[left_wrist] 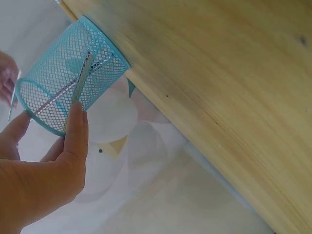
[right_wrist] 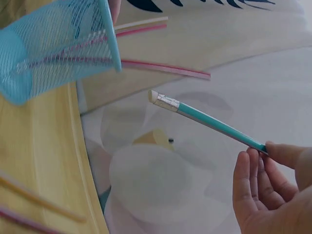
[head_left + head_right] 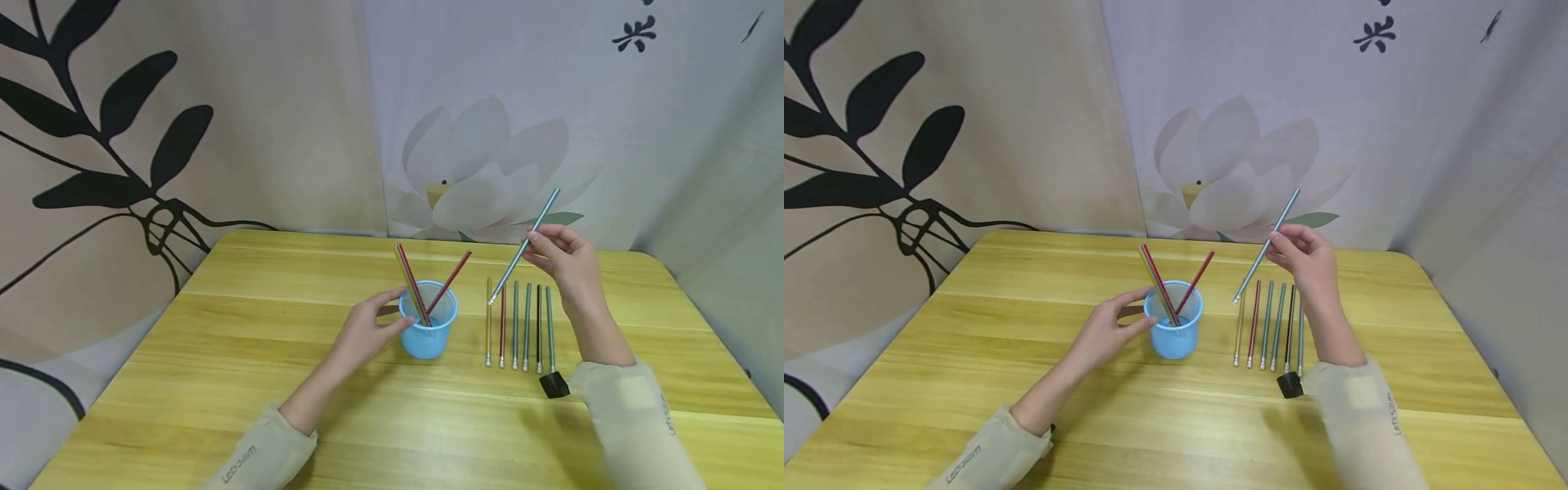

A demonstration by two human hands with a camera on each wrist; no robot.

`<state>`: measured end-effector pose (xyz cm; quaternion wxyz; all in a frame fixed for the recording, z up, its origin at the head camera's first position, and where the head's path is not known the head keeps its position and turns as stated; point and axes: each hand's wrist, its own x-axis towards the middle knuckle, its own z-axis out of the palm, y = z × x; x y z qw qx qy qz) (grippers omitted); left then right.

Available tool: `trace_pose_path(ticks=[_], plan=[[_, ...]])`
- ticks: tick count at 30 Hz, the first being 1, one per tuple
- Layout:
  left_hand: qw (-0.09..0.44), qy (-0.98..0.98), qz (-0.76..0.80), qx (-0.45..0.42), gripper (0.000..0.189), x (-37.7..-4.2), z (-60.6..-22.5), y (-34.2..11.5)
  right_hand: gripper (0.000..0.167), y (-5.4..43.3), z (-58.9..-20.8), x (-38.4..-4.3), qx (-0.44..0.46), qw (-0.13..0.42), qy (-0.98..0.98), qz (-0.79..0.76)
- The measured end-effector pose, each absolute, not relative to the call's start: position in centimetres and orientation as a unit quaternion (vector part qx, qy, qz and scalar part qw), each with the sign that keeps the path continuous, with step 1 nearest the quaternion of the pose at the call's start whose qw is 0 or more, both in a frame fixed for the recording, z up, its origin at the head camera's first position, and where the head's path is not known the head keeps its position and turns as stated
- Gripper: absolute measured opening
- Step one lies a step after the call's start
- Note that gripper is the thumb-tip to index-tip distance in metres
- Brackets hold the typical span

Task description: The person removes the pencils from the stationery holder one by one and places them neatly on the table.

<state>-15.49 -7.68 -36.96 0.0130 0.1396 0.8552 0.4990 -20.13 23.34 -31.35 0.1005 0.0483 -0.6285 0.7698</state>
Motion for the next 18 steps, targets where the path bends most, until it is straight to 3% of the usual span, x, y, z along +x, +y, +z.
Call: trace_pose_path(ticks=[18], plan=[[0.019,0.85,0.511,0.124,0.056,-15.4,-36.9,-7.6,0.008,31.3,-34.7,-18.4,-0.012,0.051,-0.665,0.745]])
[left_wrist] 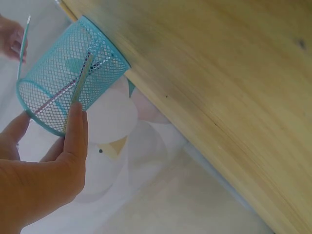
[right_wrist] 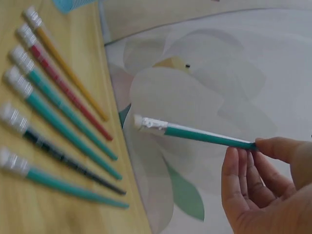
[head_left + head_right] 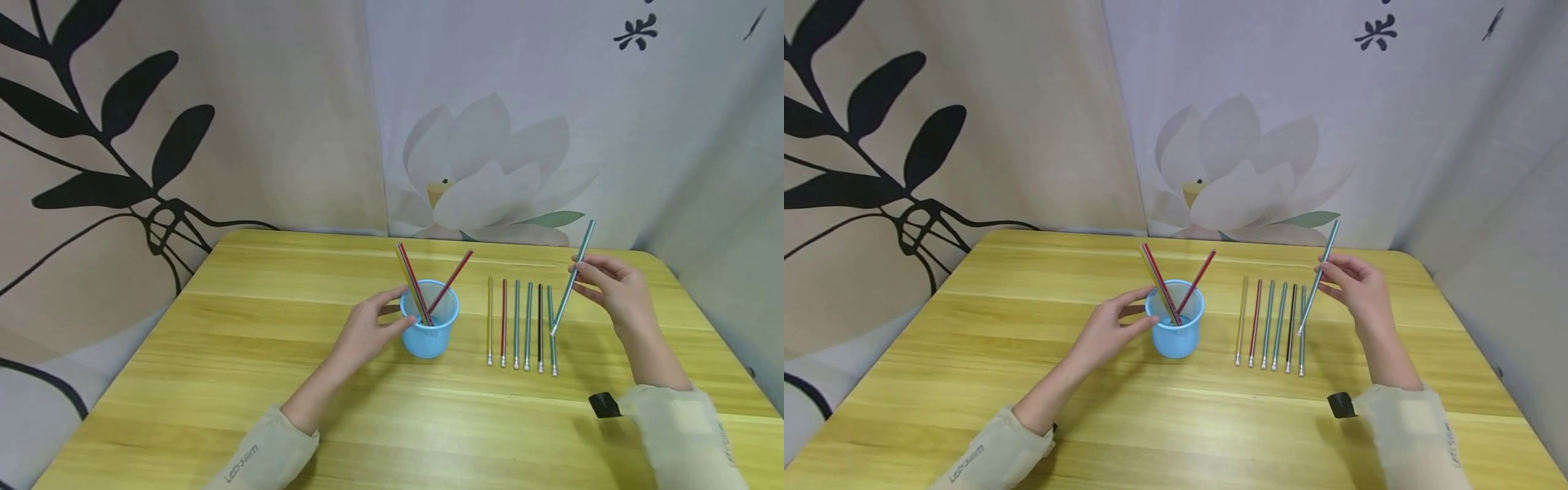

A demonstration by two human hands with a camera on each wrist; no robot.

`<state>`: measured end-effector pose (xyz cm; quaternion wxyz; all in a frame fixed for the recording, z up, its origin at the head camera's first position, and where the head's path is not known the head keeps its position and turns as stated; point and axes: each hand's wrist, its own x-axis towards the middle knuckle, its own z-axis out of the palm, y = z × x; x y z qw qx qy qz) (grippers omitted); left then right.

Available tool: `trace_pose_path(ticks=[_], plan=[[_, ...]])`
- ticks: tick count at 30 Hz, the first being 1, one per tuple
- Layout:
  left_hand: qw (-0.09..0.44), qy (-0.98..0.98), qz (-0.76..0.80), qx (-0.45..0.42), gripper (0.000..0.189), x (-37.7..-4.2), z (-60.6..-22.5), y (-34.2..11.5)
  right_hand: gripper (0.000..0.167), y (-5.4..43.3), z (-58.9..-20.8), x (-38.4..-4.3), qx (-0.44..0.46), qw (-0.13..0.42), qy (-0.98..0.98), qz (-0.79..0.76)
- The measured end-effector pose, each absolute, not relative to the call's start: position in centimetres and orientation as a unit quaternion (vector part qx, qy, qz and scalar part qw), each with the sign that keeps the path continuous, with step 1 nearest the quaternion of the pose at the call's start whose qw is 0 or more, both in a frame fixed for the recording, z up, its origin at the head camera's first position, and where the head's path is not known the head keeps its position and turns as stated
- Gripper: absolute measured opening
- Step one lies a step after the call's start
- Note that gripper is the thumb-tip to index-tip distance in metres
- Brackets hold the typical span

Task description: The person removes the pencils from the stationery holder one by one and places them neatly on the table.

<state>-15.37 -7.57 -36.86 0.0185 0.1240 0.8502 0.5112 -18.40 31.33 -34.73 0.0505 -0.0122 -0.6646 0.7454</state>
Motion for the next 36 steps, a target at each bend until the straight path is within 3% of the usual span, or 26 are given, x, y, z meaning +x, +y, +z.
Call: trace_pose_path(ticks=[23,36], plan=[[0.021,0.853,0.507,0.125,0.056,-15.4,-36.9,-7.6,0.014,34.3,-38.7,-17.6,-0.02,-0.09,-0.698,0.71],[0.023,0.853,0.508,0.12,0.056,-15.4,-36.9,-7.6,0.044,34.9,-40.5,-18.8,-0.074,-0.129,-0.78,0.608]])
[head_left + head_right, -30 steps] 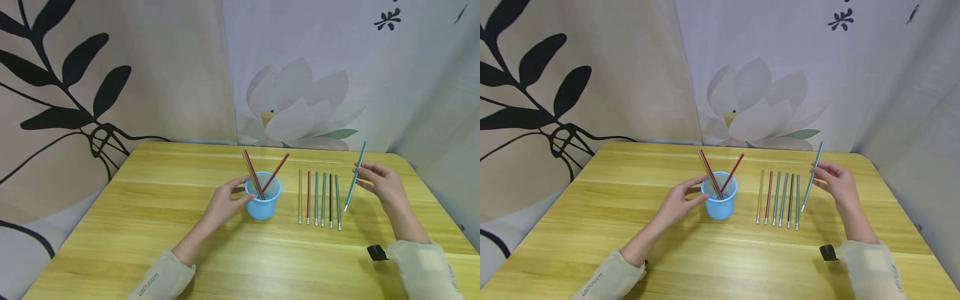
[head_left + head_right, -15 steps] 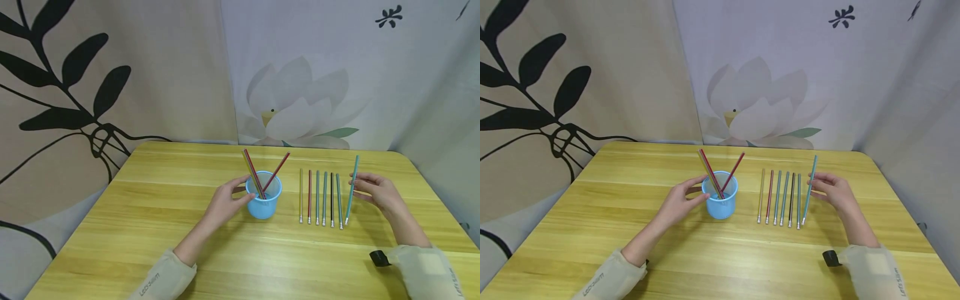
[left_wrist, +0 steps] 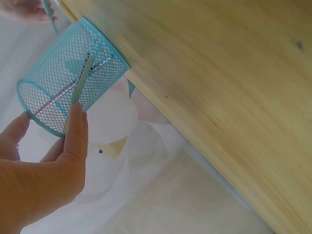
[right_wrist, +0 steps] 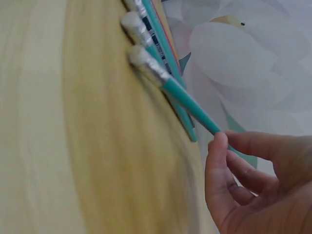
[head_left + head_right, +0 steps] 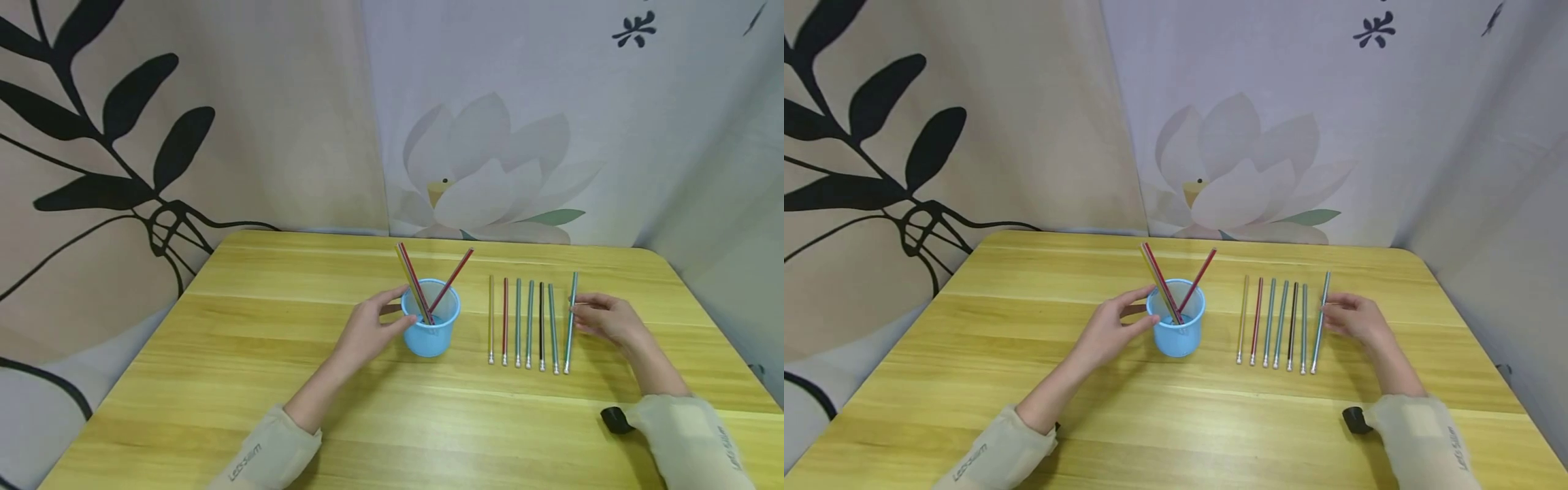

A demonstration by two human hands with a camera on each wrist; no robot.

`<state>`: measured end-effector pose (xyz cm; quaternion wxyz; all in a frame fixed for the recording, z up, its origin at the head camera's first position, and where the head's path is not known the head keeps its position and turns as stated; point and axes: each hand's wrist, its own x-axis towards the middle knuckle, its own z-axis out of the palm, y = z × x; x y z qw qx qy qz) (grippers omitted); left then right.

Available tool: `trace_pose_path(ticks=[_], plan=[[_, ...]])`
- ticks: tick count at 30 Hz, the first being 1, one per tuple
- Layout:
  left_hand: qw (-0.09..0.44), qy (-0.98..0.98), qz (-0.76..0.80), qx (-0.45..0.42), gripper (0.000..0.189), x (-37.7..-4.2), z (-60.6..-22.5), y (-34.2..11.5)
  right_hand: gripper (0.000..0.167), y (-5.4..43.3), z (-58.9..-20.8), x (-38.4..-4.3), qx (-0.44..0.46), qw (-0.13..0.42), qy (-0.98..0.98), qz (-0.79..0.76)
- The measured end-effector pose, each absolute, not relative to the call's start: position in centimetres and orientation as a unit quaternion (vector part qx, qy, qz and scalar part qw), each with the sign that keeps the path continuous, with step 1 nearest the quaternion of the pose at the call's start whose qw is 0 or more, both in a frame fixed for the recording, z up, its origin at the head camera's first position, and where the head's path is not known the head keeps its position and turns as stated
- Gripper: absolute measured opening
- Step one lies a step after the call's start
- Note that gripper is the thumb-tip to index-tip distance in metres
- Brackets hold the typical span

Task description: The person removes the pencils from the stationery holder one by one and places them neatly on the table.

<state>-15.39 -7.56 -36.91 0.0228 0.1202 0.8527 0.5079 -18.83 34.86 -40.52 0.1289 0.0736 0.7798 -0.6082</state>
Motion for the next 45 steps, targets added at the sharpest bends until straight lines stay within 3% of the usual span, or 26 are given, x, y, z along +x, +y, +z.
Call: trace_pose_path(ticks=[6,18,33,45], plan=[[0.025,0.854,0.506,0.12,0.057,-15.5,-36.9,-7.5,0.059,34.7,-40.9,-19.3,0.098,0.154,0.8,-0.572],[0.031,0.852,0.51,0.116,0.056,-15.4,-36.7,-7.5,0.054,34.2,-41.3,-19.7,0.094,0.149,0.834,-0.522],[0.029,0.851,0.511,0.122,0.056,-15.6,-36.6,-7.5,0.06,34.0,-41.1,-19.5,0.092,0.102,0.853,-0.504],[0.033,0.849,0.513,0.119,0.056,-15.5,-36.5,-7.5,0.052,30.6,-38.7,-19.9,0.047,0.039,0.849,-0.526]])
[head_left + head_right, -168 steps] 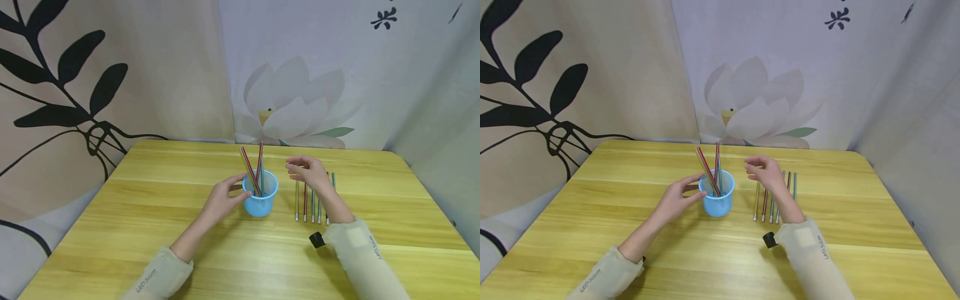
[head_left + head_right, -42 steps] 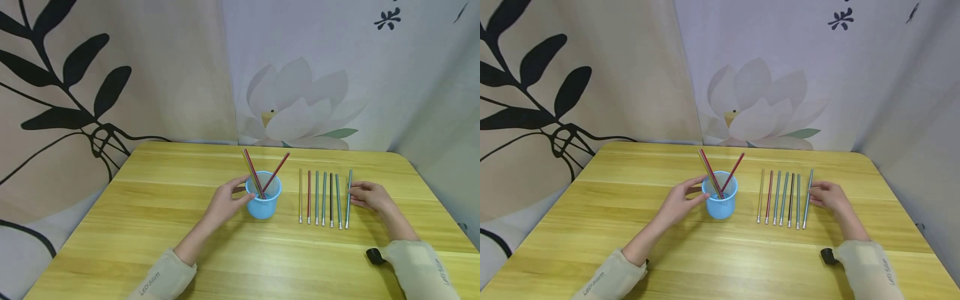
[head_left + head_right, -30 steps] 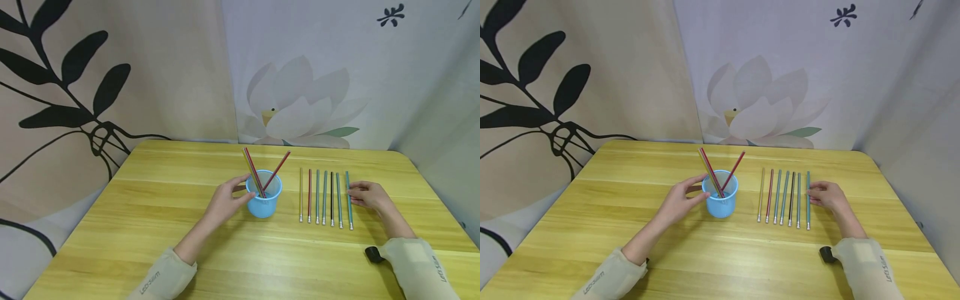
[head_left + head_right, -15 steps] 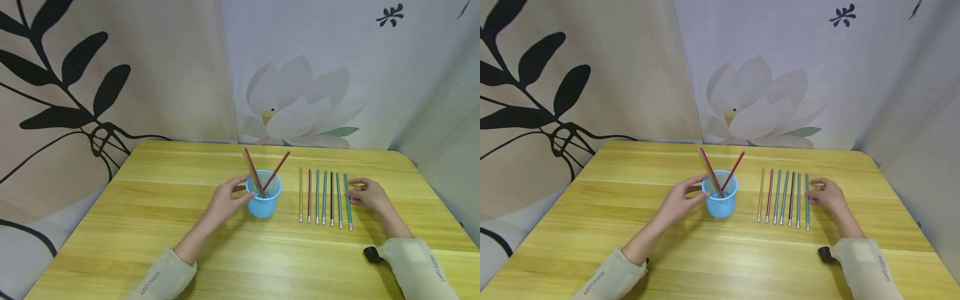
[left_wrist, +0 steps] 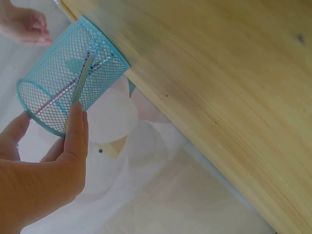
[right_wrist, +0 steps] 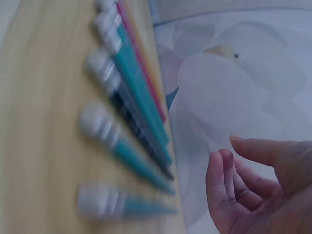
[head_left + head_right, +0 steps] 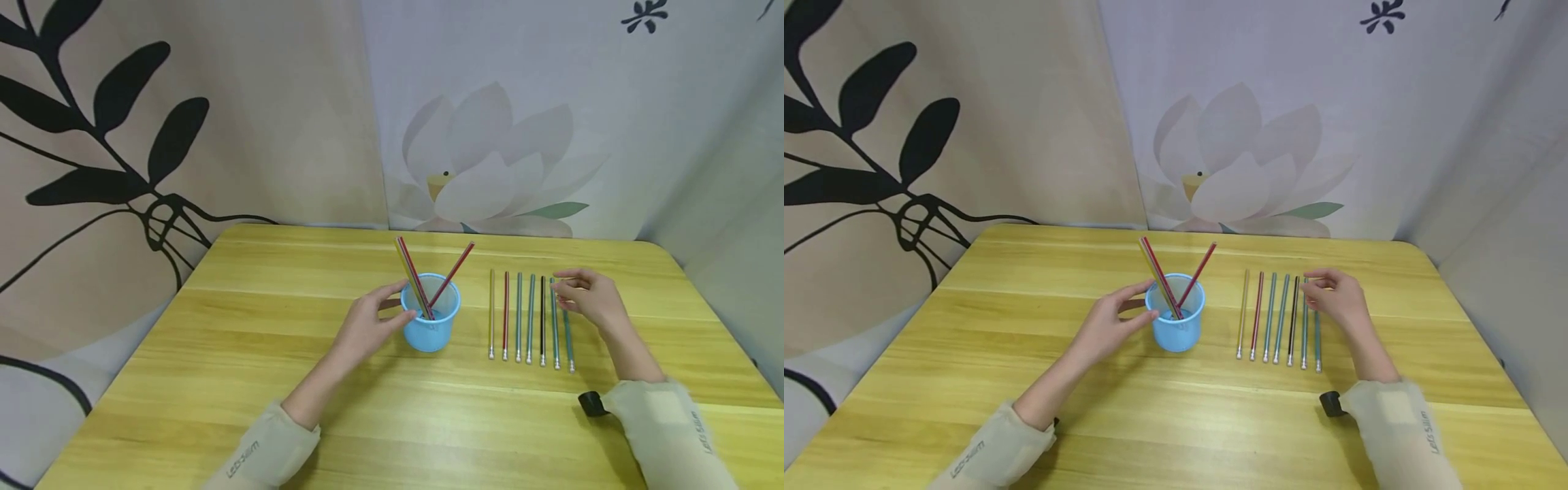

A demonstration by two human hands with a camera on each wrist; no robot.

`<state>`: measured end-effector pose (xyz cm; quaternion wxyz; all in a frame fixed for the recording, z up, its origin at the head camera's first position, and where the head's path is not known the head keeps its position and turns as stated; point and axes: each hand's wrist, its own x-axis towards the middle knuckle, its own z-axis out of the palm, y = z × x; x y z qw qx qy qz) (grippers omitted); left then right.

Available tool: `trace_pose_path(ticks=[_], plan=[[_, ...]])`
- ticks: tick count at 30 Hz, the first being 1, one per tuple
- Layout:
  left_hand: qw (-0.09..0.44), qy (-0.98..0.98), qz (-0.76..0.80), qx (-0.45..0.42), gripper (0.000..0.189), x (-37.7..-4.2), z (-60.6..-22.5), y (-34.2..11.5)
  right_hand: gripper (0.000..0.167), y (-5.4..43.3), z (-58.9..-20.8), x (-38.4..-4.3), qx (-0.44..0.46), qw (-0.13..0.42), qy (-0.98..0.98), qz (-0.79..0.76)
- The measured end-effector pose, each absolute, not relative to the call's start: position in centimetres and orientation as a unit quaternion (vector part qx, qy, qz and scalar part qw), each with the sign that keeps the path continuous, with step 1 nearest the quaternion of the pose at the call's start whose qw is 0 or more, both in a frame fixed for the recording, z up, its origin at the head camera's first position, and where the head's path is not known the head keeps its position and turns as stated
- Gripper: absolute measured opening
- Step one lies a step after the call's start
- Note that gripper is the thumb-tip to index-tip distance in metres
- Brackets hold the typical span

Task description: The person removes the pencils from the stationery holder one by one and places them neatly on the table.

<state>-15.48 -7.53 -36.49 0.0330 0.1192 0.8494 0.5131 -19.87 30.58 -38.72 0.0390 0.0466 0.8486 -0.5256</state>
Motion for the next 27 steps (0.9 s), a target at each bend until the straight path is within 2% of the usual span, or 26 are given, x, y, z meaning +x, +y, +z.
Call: trace_pose_path(ticks=[11,27], plan=[[0.034,0.85,0.512,0.118,0.056,-15.6,-36.5,-7.5,0.046,24.7,-36.2,-20.6,-0.003,0.028,0.834,-0.551],[0.03,0.852,0.508,0.125,0.056,-15.5,-36.6,-7.6,0.042,19.2,-35.7,-20.7,-0.05,0.043,0.809,-0.584]])
